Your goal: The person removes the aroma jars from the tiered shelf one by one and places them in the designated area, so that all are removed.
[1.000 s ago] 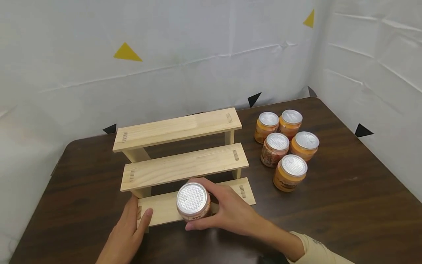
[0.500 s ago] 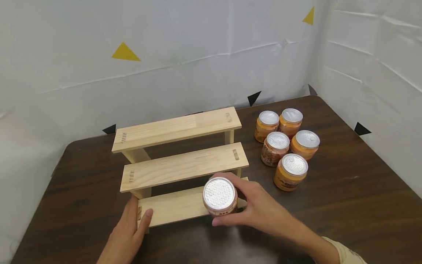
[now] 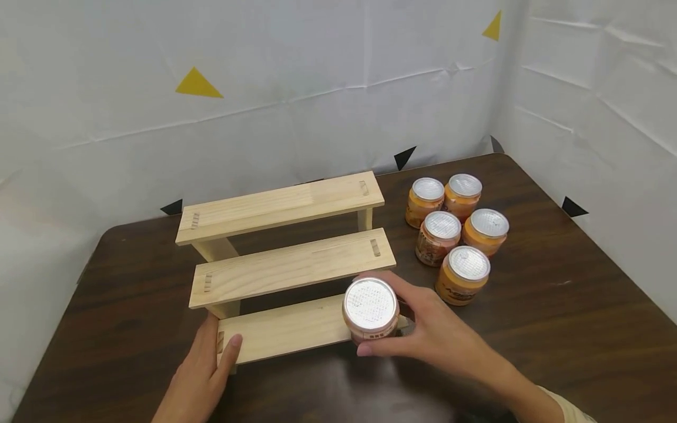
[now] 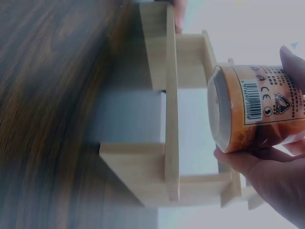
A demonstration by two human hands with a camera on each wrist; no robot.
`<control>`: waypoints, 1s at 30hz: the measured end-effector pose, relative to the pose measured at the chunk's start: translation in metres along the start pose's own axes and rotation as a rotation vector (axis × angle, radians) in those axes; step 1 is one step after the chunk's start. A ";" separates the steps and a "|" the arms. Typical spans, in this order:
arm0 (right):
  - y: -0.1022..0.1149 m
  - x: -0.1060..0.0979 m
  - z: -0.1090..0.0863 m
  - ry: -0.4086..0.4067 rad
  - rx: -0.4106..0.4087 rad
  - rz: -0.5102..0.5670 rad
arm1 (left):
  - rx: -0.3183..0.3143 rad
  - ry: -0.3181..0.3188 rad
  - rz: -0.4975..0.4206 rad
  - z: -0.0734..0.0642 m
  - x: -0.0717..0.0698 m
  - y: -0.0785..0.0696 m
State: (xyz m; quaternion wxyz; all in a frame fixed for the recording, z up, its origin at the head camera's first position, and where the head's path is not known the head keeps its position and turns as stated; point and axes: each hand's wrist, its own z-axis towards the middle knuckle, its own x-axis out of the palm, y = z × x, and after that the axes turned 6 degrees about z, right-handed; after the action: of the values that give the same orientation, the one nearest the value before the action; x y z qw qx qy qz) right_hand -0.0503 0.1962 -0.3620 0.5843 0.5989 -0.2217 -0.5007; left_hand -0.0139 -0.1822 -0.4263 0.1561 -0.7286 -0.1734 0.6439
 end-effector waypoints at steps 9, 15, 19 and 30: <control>-0.010 -0.013 -0.015 -0.059 0.010 -0.082 | 0.001 0.008 0.000 0.001 0.000 0.003; -0.020 -0.043 -0.044 -0.191 0.131 -0.182 | -0.001 0.002 0.011 -0.001 -0.002 0.005; -0.024 -0.066 -0.057 -0.276 0.202 -0.230 | 0.002 -0.012 0.016 -0.002 -0.004 0.007; -0.041 -0.122 -0.091 -0.478 0.278 -0.316 | 0.023 -0.019 0.002 -0.004 -0.001 0.001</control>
State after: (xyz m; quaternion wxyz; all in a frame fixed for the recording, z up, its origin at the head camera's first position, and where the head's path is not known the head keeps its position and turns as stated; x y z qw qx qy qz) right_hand -0.0344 0.3523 -0.3750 0.3433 0.5656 -0.3231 -0.6766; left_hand -0.0105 -0.1839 -0.4254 0.1621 -0.7208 -0.1670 0.6529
